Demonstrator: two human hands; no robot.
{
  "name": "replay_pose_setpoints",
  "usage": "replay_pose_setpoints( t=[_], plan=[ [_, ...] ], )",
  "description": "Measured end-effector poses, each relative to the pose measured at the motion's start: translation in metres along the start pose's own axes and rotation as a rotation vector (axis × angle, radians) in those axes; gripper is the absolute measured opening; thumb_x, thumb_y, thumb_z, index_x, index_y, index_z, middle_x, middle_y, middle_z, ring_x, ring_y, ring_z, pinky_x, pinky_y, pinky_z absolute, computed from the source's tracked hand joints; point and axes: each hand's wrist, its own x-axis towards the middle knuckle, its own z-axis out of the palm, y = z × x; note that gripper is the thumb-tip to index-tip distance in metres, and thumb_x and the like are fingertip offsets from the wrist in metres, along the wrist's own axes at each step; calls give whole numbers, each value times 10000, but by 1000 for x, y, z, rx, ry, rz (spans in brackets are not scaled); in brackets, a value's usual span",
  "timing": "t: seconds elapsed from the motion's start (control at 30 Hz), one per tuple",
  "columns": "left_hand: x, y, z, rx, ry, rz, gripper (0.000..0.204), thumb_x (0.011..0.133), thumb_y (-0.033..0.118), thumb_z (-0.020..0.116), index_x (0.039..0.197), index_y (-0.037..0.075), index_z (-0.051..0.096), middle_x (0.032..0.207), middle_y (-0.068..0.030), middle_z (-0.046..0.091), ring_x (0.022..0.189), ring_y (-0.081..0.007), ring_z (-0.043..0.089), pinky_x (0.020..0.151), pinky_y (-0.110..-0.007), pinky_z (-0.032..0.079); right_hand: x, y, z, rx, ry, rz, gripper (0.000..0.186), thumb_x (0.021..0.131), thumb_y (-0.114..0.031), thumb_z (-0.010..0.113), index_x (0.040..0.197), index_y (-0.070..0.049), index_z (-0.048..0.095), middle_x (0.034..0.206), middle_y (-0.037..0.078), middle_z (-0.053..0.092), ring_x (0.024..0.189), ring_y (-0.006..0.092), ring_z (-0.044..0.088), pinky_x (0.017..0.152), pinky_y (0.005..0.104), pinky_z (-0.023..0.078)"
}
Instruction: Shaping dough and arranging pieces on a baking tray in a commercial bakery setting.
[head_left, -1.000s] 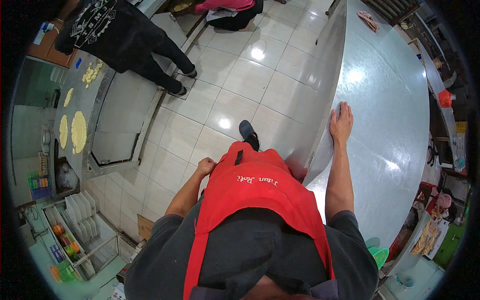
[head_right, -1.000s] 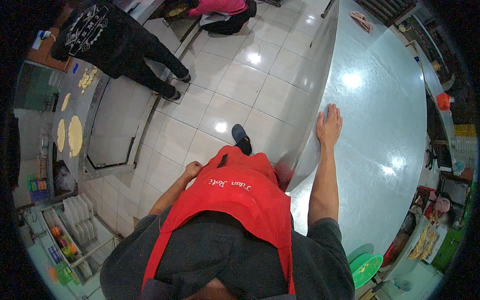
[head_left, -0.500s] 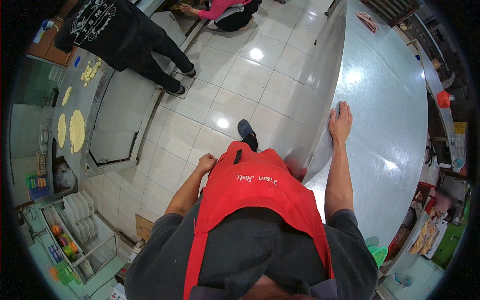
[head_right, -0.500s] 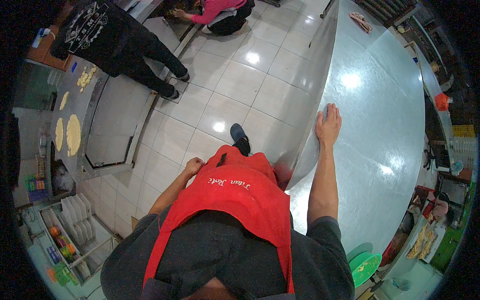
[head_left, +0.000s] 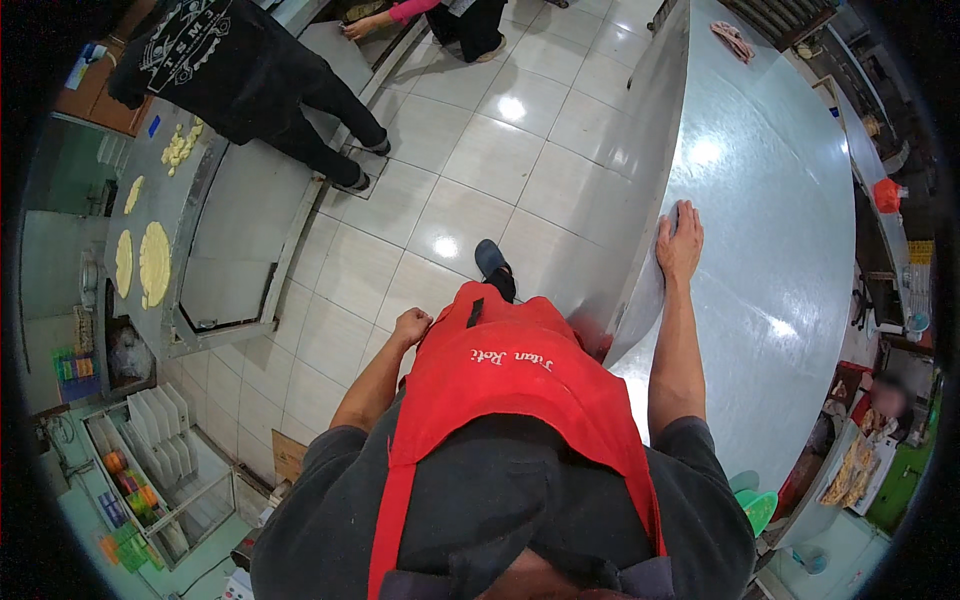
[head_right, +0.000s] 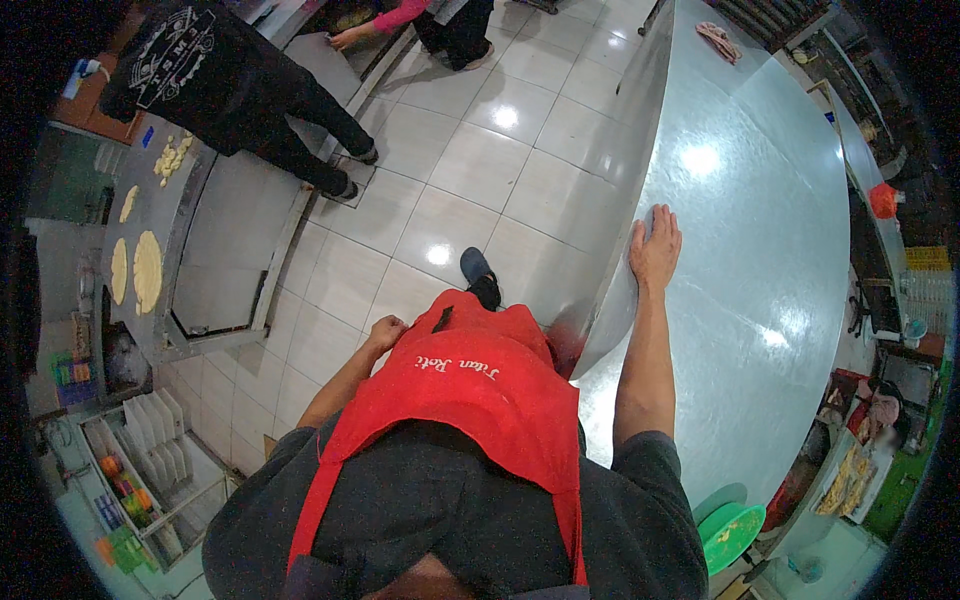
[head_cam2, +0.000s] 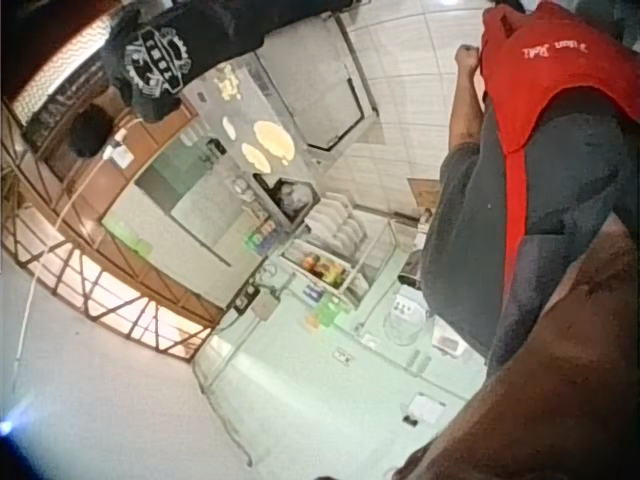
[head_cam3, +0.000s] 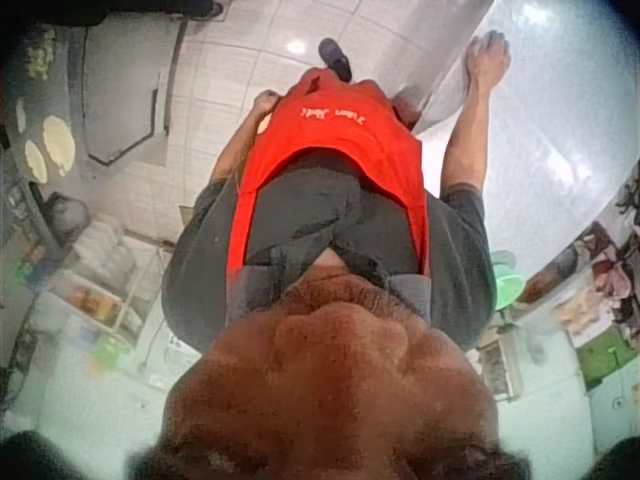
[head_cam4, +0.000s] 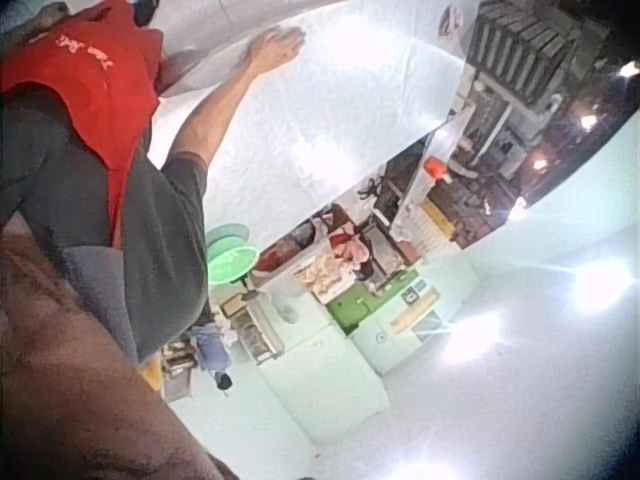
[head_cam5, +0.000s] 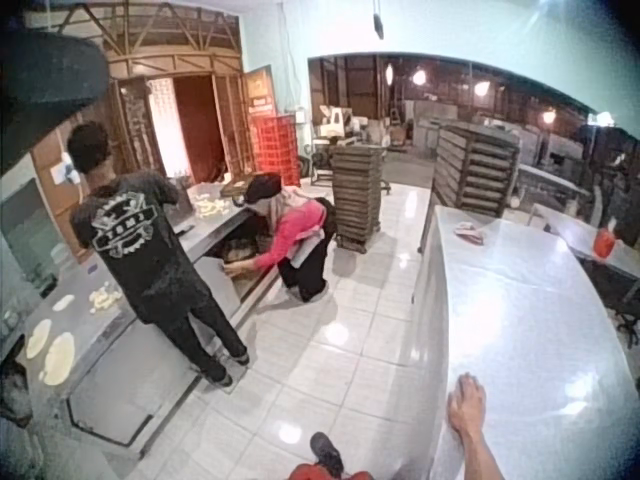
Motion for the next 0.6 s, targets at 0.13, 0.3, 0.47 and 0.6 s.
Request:
replay_pose_setpoints(
  t=[0.13, 0.3, 0.47, 0.6],
  plan=[
    [10, -10, 7, -26, 4, 22, 345, 947, 327, 717, 1100, 25, 784, 1075, -183, 802, 1032, -306, 765, 935, -414, 585, -2, -1, 0, 8, 8, 7, 566, 1051, -315, 570, 1550, -50, 536, 1652, 143, 485, 1572, 335, 371, 1315, 495, 235],
    [8, -11, 9, -43, -8, 63, 338, 1018, 274, 610, 1162, 24, 785, 1116, -185, 798, 1068, -310, 757, 962, -422, 578, -2, -2, 0, 10, 15, 4, 566, 1048, -314, 573, 1547, -50, 540, 1645, 147, 491, 1572, 332, 370, 1309, 503, 242],
    [-2, -3, 1, -3, 2, 57, 319, 987, 294, 669, 1112, 25, 785, 1034, -163, 806, 969, -289, 768, 891, -405, 594, -2, -2, 0, 14, 14, 18, 570, 1043, -308, 582, 1550, -49, 537, 1646, 147, 491, 1570, 332, 375, 1303, 505, 252],
    [0, -2, -1, 0, 13, 39, 310, 942, 312, 740, 1054, 25, 779, 947, -140, 800, 881, -250, 764, 841, -387, 599, -1, 1, 1, -2, 23, 3, 574, 1039, -305, 594, 1550, -50, 537, 1648, 147, 490, 1567, 333, 378, 1303, 502, 255]
  ],
)
